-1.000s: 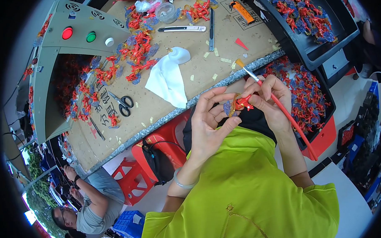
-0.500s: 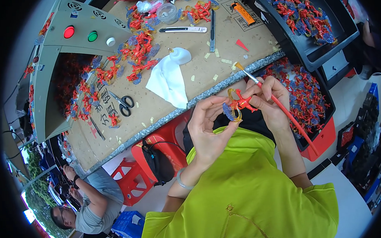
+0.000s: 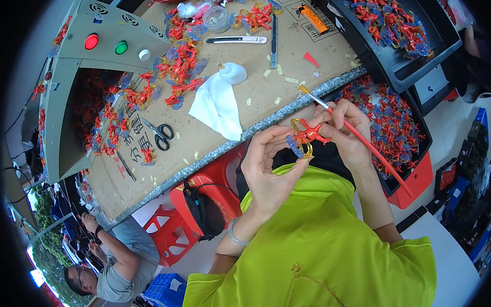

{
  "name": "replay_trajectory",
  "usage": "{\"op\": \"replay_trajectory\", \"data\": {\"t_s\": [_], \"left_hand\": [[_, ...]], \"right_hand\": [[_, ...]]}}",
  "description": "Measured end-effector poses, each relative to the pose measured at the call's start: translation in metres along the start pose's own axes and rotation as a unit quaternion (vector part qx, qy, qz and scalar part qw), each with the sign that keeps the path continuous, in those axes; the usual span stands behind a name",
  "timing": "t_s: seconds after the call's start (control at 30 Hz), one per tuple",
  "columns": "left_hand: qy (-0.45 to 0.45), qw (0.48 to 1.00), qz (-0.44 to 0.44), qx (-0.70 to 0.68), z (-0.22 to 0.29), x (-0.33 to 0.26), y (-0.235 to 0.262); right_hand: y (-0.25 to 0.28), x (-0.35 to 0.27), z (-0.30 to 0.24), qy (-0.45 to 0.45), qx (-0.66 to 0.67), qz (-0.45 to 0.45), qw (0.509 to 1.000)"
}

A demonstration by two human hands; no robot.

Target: The person assembles small plastic figurines by hand, applying glue from a bottle and paint with a brush to individual plastic parts.

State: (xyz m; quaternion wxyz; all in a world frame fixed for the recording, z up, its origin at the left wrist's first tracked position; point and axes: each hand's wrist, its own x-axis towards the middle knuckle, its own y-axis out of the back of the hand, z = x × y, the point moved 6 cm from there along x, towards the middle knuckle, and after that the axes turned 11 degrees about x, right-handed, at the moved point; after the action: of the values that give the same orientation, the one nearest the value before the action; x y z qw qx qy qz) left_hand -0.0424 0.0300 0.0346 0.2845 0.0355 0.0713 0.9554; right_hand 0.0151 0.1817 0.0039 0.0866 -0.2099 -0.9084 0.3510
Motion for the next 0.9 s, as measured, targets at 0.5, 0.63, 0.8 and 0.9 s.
{"op": "replay_trajectory", "data": {"t_s": [0.5, 0.63, 0.8, 0.9], "left_hand": [[-0.096, 0.971, 0.068, 0.208, 0.013, 0.003, 0.006], [-0.128, 0.957, 0.066, 0.252, 0.018, 0.004, 0.005], [-0.150, 0.952, 0.064, 0.261, 0.022, 0.006, 0.004], [-0.104, 0.962, 0.045, 0.249, 0.016, 0.009, 0.005]], "right_hand": [[-0.056, -0.018, -0.059, 0.124, -0.350, -0.082, 0.925], [-0.059, -0.017, -0.049, 0.115, -0.430, -0.089, 0.891], [-0.067, -0.014, -0.052, 0.172, -0.458, -0.109, 0.866], [-0.066, -0.009, -0.055, 0.218, -0.474, -0.080, 0.849]]}}
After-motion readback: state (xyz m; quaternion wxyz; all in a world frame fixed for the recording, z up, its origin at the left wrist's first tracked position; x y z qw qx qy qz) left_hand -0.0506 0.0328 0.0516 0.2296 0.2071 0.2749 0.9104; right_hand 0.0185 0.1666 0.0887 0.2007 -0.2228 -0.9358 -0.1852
